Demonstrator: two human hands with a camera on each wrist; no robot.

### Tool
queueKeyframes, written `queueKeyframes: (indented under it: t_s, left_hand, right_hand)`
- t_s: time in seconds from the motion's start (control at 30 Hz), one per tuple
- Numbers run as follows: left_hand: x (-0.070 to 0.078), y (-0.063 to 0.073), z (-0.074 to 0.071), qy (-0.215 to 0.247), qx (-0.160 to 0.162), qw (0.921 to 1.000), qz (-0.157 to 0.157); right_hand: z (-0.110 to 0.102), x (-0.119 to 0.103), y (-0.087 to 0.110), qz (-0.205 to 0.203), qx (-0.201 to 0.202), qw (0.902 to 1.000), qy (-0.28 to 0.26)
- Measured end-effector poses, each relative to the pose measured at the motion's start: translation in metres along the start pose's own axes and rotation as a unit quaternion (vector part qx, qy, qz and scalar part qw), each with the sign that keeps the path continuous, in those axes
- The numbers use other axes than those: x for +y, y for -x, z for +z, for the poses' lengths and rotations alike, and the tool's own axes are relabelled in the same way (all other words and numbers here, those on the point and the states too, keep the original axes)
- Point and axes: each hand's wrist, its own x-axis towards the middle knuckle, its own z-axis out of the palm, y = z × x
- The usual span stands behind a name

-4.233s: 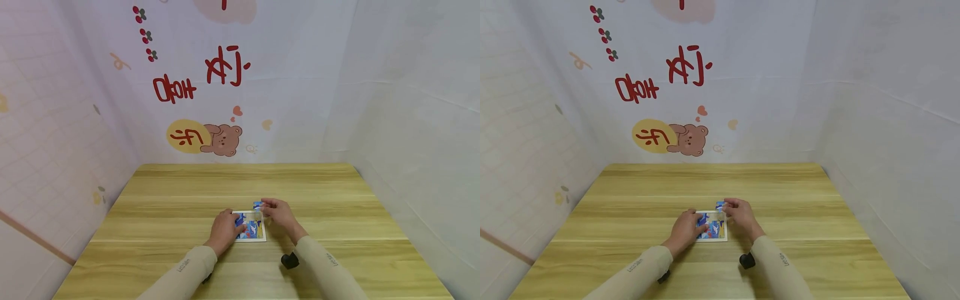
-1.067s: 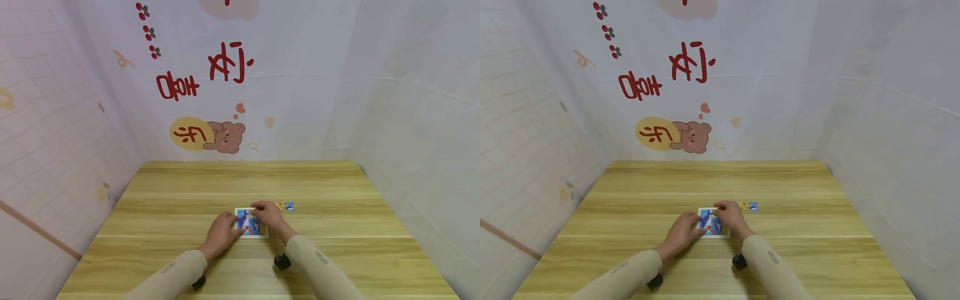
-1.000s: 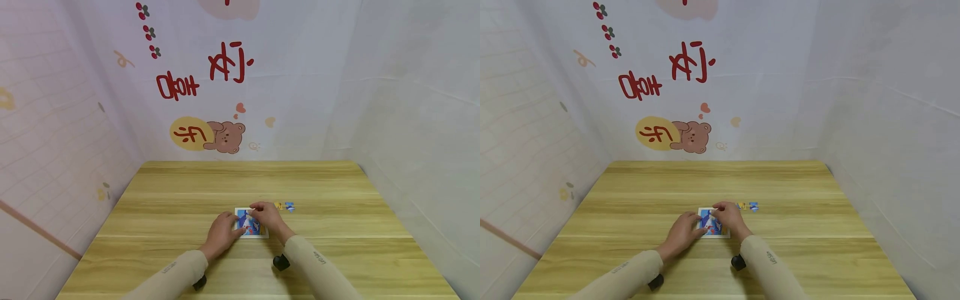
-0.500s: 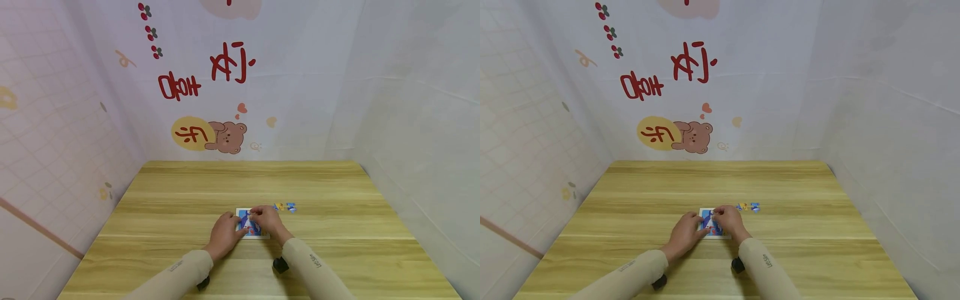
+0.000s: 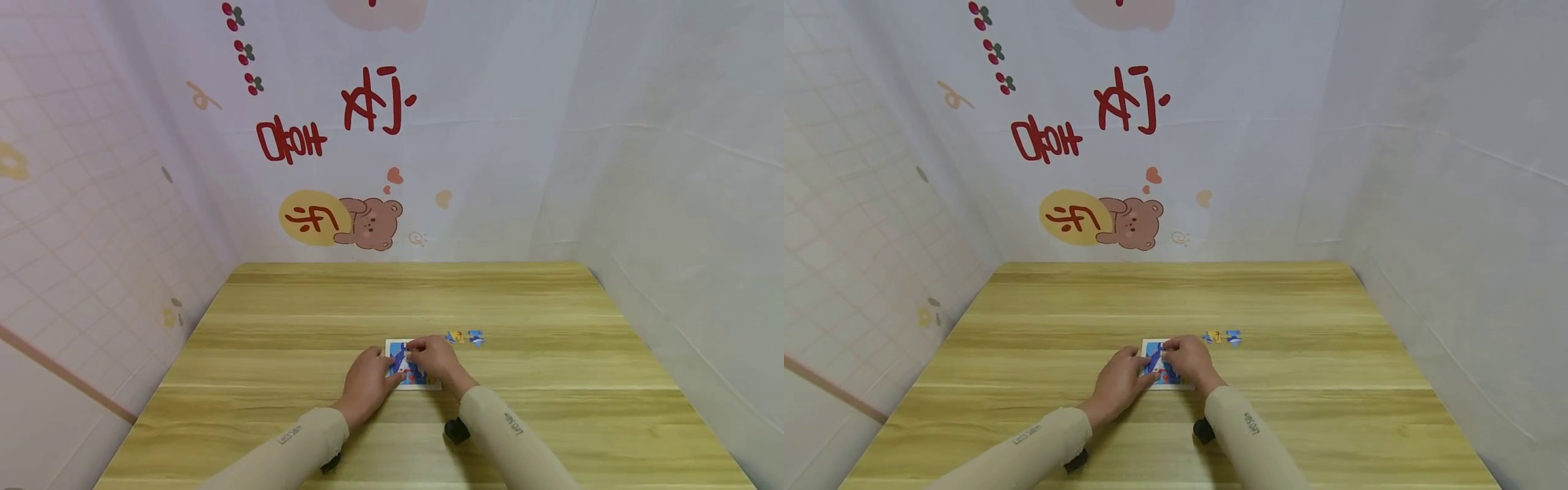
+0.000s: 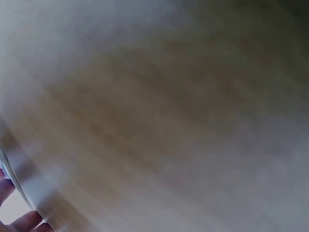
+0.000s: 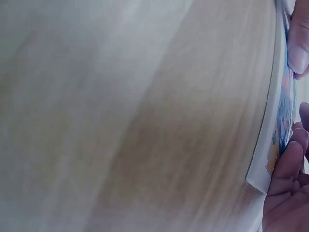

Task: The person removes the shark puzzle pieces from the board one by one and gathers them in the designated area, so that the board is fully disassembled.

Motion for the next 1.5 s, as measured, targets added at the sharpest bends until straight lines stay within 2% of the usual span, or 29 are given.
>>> queueKeyframes:
  t_s: [0.2,0.5,0.8,1.0,1.5]
  left_hand:
    - [0.0,-0.001,0.0,-0.01,0.004,0.9999,0.008]
    - [-0.001,0.0,0.001,-0.005,0.01,0.9999,0.009]
    - [0.002,0.001,-0.003,-0.017,0.008,0.9997,0.013]
    - [0.003,0.001,-0.004,-0.011,0.009,0.9999,0.008]
    - [0.002,0.002,-0.004,-0.006,0.018,0.9997,0.016]
  right_hand:
    - [-0.002,-0.002,0.001,0.034,-0.011,0.9971,-0.067]
    - [0.003,-0.007,-0.001,0.04,0.009,0.9935,-0.106]
    - [0.006,-0.013,0.0,0.066,0.033,0.9926,-0.096]
    - [0.007,-0.015,-0.001,0.063,0.042,0.9932,-0.089]
    - [0.01,-0.013,-0.004,0.046,0.047,0.9901,-0.125]
